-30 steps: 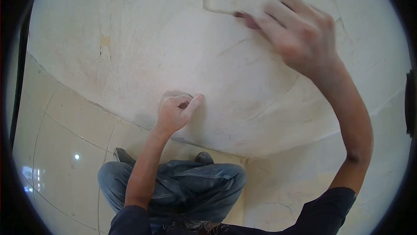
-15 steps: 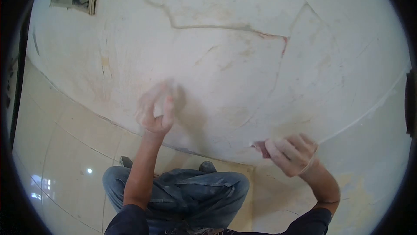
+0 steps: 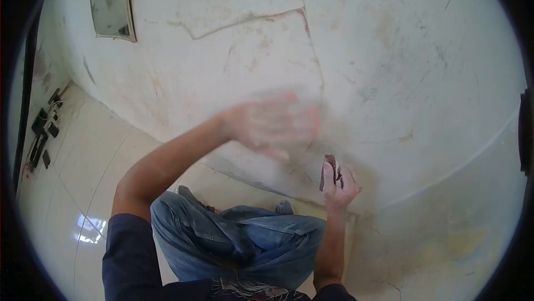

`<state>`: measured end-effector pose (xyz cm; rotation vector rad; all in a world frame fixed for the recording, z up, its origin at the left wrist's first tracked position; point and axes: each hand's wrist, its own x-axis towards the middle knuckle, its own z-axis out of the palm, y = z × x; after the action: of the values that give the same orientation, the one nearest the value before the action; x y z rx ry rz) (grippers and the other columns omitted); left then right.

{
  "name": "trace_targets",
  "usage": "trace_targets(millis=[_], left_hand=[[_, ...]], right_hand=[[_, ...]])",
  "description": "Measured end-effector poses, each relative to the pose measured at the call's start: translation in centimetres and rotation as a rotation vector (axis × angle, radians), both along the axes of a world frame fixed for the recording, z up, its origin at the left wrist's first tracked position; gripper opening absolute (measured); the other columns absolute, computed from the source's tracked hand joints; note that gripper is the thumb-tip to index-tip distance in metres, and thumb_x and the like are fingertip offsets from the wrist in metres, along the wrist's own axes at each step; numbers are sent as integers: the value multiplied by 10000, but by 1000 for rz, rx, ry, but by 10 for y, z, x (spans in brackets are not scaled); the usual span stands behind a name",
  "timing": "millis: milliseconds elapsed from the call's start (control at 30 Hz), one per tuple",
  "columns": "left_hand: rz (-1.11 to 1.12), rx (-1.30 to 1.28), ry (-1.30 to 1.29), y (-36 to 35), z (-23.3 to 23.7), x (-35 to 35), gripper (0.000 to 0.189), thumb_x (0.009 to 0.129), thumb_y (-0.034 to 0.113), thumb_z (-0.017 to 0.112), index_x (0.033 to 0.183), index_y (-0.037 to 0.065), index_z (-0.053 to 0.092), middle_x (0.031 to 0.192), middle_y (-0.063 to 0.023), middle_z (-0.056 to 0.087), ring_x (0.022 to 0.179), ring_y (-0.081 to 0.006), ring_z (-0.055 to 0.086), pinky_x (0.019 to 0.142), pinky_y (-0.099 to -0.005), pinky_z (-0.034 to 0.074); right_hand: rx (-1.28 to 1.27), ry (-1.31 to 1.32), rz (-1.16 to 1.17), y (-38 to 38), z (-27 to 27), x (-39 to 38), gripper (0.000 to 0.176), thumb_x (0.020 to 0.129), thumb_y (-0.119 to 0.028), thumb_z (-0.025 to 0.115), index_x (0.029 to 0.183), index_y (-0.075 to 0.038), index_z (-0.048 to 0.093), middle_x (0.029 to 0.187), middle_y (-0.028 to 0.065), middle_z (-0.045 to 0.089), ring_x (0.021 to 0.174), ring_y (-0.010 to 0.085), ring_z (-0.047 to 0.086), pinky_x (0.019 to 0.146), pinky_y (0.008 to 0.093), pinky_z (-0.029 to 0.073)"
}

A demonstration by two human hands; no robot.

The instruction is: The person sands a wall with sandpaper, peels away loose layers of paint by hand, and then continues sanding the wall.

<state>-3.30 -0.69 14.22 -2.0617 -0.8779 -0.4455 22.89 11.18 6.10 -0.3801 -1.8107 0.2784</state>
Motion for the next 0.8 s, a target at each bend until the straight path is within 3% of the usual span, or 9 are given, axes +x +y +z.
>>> trace_targets(millis=[100, 167, 267, 400, 500, 600, 700, 767, 800], left_hand=[[294, 523, -291, -15, 38, -30, 749, 914, 442, 623, 1425, -72, 435, 1501, -271, 406, 1440, -407, 335, 1185, -525, 229], [275, 729, -630, -10, 72, -35, 905, 885, 486, 646, 1459, -131, 316, 1531, -333, 305, 1457, -470, 248, 1193, -533, 176], [522, 502, -416, 15, 57, -19, 978, 883, 507, 637, 1494, -132, 218, 1569, -321, 228, 1467, -496, 182, 1203, -538, 124], [73, -487, 57, 5, 11, -4, 881, 892, 524, 612, 1514, -22, 312, 1594, -228, 260, 1499, -317, 231, 1214, -516, 162], [1, -226, 73, -2, 1, 2, 744, 875, 521, 647, 1437, 59, 490, 1476, -190, 481, 1375, -287, 469, 1140, -508, 338], [169, -102, -513, -5, -42, 31, 617, 911, 429, 637, 1415, 93, 520, 1191, -138, 693, 1076, -317, 681, 931, -466, 517], [161, -562, -860, -19, -64, 85, 436, 912, 337, 666, 1286, 117, 624, 955, -127, 742, 786, -298, 732, 724, -405, 560], [58, -731, -1102, -20, -76, 103, 339, 910, 304, 677, 1182, 101, 671, 908, -143, 737, 739, -283, 730, 691, -360, 560], [-2, -818, -1222, -20, -80, 106, 294, 909, 287, 682, 1130, 94, 694, 884, -151, 735, 716, -276, 729, 675, -337, 560]], right_hand=[[-155, 23, 8, 7, -36, 0, 170, 802, -101, 799, 746, -1, 674, 628, 87, 581, 540, 171, 524, 504, 308, 405], [-256, 26, 1, 10, -57, 0, 175, 807, -117, 799, 754, 0, 680, 628, 94, 587, 540, 172, 531, 508, 314, 413], [-297, 42, 10, 13, -89, -3, 179, 813, -145, 796, 774, -4, 694, 629, 99, 592, 536, 182, 539, 518, 320, 423], [-289, 11, 5, 2, -92, 1, 200, 831, -180, 783, 816, 3, 702, 645, 108, 601, 537, 188, 537, 527, 320, 420], [-337, -8, 69, 1, -92, 3, 242, 866, -200, 758, 844, 31, 690, 666, 100, 603, 559, 166, 525, 540, 312, 405], [-519, -87, 188, -11, -87, 7, 248, 882, -210, 745, 867, 30, 685, 662, 65, 601, 571, 115, 512, 537, 288, 402], [-715, -89, 367, -15, -85, 7, 255, 894, -229, 735, 892, 21, 685, 689, 28, 611, 608, 62, 521, 541, 263, 414], [-722, 19, 475, -24, -87, 1, 280, 937, -241, 700, 836, 16, 658, 732, -22, 621, 625, 54, 501, 522, 248, 384], [-773, 25, 412, -31, -82, -1, 260, 918, -242, 718, 884, 11, 673, 756, 11, 640, 645, 81, 540, 556, 260, 422]])
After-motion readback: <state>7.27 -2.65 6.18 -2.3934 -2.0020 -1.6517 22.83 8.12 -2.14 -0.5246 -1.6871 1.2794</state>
